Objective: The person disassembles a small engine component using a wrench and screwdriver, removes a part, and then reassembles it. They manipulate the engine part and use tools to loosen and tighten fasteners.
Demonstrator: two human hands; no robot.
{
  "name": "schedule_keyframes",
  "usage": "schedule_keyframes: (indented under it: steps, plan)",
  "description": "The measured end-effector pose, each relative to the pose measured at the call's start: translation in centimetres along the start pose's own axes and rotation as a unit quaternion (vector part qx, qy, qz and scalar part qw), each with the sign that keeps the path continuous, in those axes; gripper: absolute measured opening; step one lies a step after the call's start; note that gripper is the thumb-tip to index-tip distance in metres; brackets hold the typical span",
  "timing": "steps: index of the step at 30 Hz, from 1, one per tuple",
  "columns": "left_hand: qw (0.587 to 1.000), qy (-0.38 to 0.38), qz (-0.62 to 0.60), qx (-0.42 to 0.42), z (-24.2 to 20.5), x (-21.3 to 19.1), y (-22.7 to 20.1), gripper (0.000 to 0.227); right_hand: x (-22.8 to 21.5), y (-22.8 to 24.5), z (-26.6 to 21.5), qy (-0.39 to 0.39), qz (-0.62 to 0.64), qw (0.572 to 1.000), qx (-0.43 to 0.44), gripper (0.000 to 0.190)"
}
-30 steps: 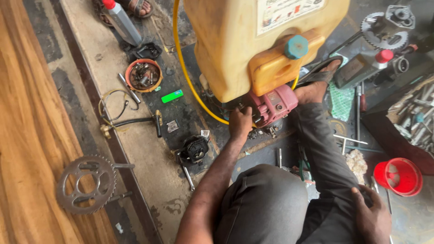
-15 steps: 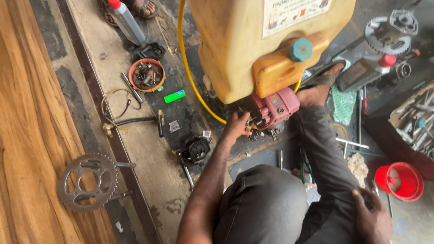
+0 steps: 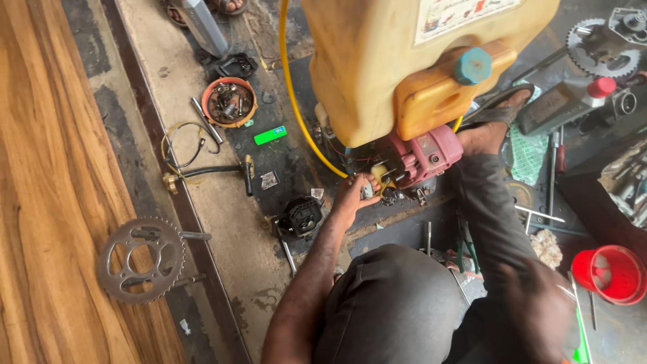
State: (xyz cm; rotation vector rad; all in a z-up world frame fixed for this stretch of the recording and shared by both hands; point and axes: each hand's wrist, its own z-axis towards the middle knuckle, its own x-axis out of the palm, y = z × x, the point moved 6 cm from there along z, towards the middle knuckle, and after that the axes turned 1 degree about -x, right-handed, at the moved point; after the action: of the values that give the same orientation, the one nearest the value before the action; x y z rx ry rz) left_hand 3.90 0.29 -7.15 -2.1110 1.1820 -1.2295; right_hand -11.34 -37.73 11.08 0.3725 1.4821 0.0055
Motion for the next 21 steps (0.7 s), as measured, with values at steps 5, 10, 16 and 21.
schedule_keyframes:
  steps: [5,10,16,21]
  plan:
    - [0.989,-0.131,-0.059,-0.03,1.9,-0.2,0.1,0.023,4.0,15.9,5.0,0.174,0.231,0.952,-0.103,0.038]
    - [0.98,-0.12,-0.156,0.023,3.7,-1.7,1.5,0.023,7.5,25.9,7.1,0.162,0.22,0.941,-0.202,0.034]
    - [0.964,-0.107,-0.245,0.003,3.8,-2.7,2.7,0.024,12.3,27.7,8.3,0.196,0.182,0.942,-0.202,0.033]
    - [0.96,-0.089,-0.264,0.013,3.8,-1.5,2.0,0.028,13.7,27.2,8.5,0.211,0.16,0.944,-0.195,0.029]
